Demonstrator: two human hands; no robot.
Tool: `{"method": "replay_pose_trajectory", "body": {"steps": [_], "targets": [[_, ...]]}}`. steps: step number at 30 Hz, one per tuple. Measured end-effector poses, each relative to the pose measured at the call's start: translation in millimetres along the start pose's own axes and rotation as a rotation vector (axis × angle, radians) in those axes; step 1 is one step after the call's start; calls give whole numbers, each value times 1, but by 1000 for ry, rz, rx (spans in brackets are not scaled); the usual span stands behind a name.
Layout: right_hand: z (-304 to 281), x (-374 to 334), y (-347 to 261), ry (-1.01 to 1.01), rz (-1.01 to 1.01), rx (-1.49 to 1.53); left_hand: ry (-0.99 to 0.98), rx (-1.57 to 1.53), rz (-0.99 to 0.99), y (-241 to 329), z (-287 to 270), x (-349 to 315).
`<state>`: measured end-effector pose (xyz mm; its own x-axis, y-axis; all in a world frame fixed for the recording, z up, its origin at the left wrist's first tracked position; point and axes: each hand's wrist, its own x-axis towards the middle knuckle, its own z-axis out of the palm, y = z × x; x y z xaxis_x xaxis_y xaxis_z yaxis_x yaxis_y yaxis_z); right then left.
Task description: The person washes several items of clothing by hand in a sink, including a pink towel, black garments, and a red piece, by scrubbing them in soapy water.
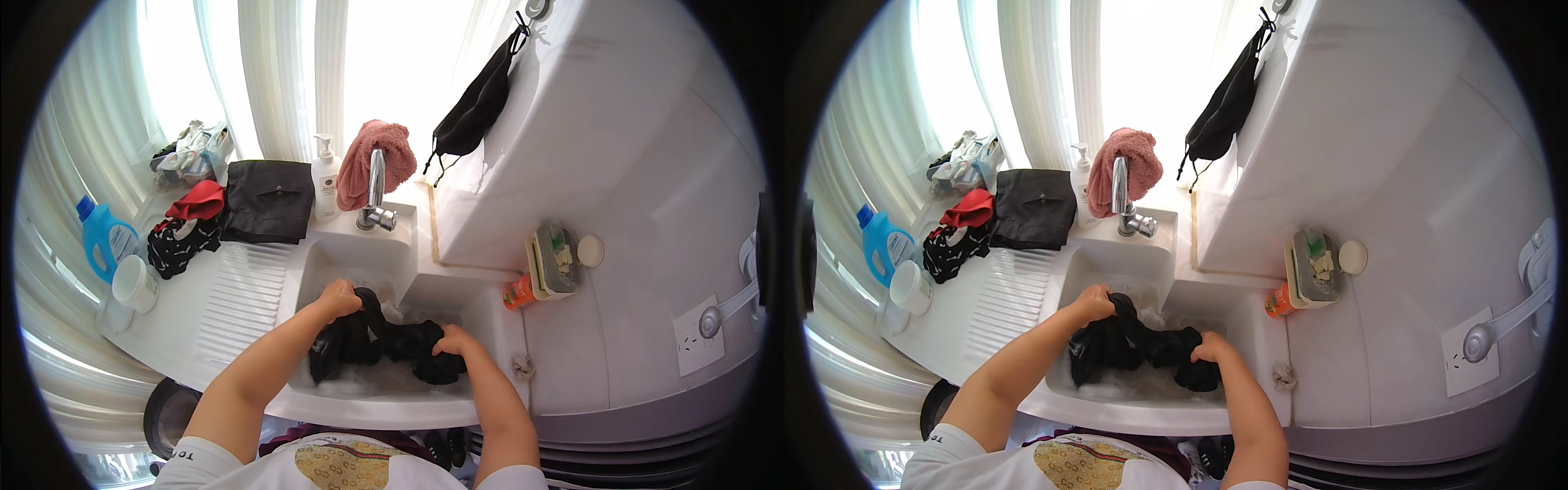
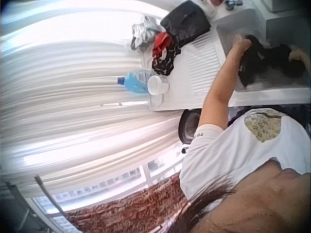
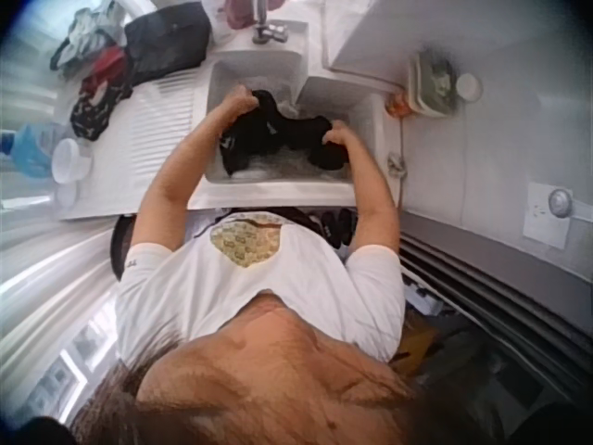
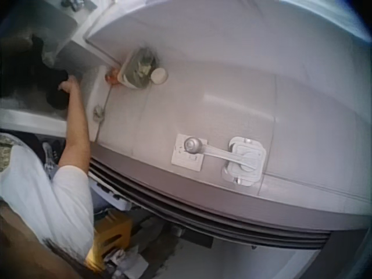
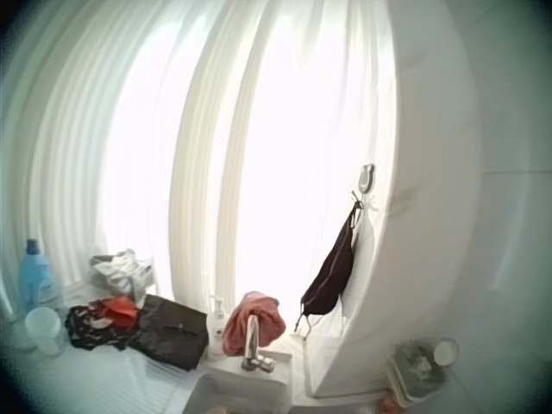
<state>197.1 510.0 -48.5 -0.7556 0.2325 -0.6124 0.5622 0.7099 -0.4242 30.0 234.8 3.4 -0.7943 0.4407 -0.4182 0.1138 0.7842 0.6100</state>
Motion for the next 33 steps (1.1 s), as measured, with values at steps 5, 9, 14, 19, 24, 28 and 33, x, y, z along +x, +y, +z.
{"method": "replay_pose_trajectory", "body": {"steps": [5, 9, 14, 19, 24, 28, 33], "targets": [[15, -13, -45, 90, -154, -622, 83, 473, 179, -2, 29, -48], [52, -7, -80, 45, -497, -762, -72, 862, 282, -20, 66, -61], [103, 21, -86, -82, -326, -808, -48, 958, 317, -87, 125, -35], [135, 80, -60, -61, -375, -711, -166, 917, 246, -68, 108, -15], [135, 81, -33, 146, -534, -547, -327, 854, 253, -56, 87, -6], [70, 36, -40, 184, -578, -703, -267, 643, 254, -54, 63, -12], [0, -18, -78, 0, -263, -701, -223, 228, 414, -29, -21, -32]]}}
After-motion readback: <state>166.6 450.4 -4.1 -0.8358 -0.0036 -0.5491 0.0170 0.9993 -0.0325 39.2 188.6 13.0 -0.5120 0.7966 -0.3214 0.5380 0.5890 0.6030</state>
